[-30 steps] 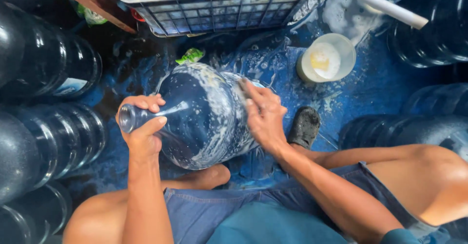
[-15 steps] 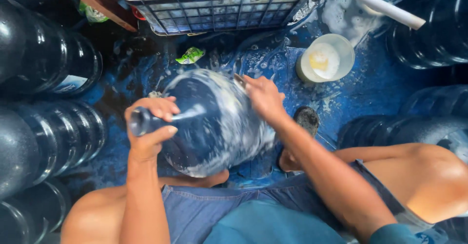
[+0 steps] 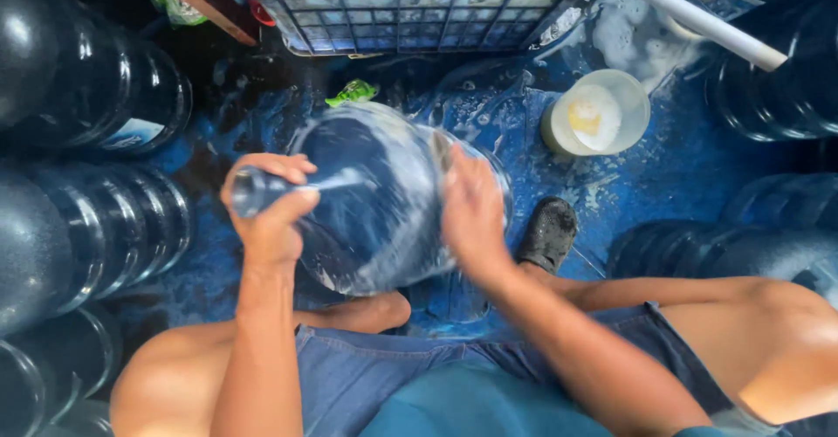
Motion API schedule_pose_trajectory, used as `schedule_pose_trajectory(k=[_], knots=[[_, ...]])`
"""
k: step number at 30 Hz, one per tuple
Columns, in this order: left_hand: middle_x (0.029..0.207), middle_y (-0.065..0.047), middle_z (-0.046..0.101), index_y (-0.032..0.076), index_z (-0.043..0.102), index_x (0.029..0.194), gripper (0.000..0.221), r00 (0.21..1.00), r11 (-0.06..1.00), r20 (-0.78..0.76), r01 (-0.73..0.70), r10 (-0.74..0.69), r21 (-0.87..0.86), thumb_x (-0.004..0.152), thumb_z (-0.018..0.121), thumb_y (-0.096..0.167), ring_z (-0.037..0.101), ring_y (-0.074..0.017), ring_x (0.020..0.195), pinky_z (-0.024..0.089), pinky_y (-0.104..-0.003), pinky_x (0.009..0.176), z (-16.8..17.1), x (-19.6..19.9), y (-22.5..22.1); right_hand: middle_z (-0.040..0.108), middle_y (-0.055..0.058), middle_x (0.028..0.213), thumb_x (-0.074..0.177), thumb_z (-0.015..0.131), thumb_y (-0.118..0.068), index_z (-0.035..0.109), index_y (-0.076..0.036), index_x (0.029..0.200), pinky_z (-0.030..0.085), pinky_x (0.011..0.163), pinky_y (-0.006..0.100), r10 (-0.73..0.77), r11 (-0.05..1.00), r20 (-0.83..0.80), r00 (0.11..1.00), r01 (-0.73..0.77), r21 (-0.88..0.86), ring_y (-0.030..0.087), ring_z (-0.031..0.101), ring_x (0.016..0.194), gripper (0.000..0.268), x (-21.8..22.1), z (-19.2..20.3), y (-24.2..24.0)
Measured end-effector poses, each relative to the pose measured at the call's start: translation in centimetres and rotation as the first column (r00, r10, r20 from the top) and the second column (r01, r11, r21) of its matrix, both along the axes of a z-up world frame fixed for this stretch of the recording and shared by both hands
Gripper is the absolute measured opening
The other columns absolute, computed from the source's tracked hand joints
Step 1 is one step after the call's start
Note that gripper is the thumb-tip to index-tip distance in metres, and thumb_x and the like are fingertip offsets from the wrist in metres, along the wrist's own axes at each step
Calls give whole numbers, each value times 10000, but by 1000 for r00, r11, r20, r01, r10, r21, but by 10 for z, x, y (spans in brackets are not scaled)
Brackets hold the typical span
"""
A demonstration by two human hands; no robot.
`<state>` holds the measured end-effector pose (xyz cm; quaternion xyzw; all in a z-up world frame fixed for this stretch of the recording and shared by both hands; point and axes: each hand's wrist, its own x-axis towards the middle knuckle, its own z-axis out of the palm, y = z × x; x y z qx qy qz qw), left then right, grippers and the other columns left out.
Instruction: Washing a large plastic water jug using a sponge and soapy water
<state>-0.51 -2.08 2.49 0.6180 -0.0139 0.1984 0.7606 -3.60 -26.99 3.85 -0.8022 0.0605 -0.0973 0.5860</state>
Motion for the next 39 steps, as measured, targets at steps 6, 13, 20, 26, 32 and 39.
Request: schedule_pose_trajectory(k=[6,13,20,26,32,39], knots=[[719,-163,606,-19,548,852,422,998,996,-13,57,-58,-62,574,865,-41,715,-347,796,563,-491,1028,0,5,-4,741,226,1025,969,561,-139,701,-31,1287,523,862,438,146,989,-50,988,-145,27,257,685,934,364,20,5,-19],[675,-170,598,-26,570,769,370,1000,999,20,-3,4,-46,569,881,-30,707,-347,726,562,-456,927,17,4,-20,716,258,1028,949,588,-48,699,26,1279,518,875,445,120,992,-7,993,-120,-35,310,696,931,355,34,-15,-29],[653,-117,679,-4,649,712,277,885,885,18,465,-465,6,566,882,29,728,-284,734,536,-490,1001,43,-1,-46,655,-5,752,755,609,-245,802,-214,851,426,692,313,278,960,-599,751,-229,160,137,559,705,218,119,-21,-34],[678,-26,712,81,685,756,183,756,752,-33,653,-654,90,631,817,101,742,-220,734,530,-425,1006,58,-9,-87,753,85,922,795,609,-267,807,-174,930,515,833,379,590,721,-598,543,-687,88,227,691,899,257,160,-49,-17],[711,-46,708,89,721,779,180,788,788,-52,615,-614,19,614,791,74,715,-190,751,543,-367,939,53,2,-76,716,62,1168,846,529,-118,742,-175,1132,365,850,562,737,373,-362,571,-790,-487,398,571,1047,361,122,49,0],[688,-87,681,23,669,766,248,908,907,6,419,-419,-27,596,848,-1,717,-231,735,527,-413,981,35,5,-59,617,-53,1332,923,523,-134,624,-280,1400,281,789,459,385,580,-288,877,-473,-663,316,470,1043,508,50,90,-34]])
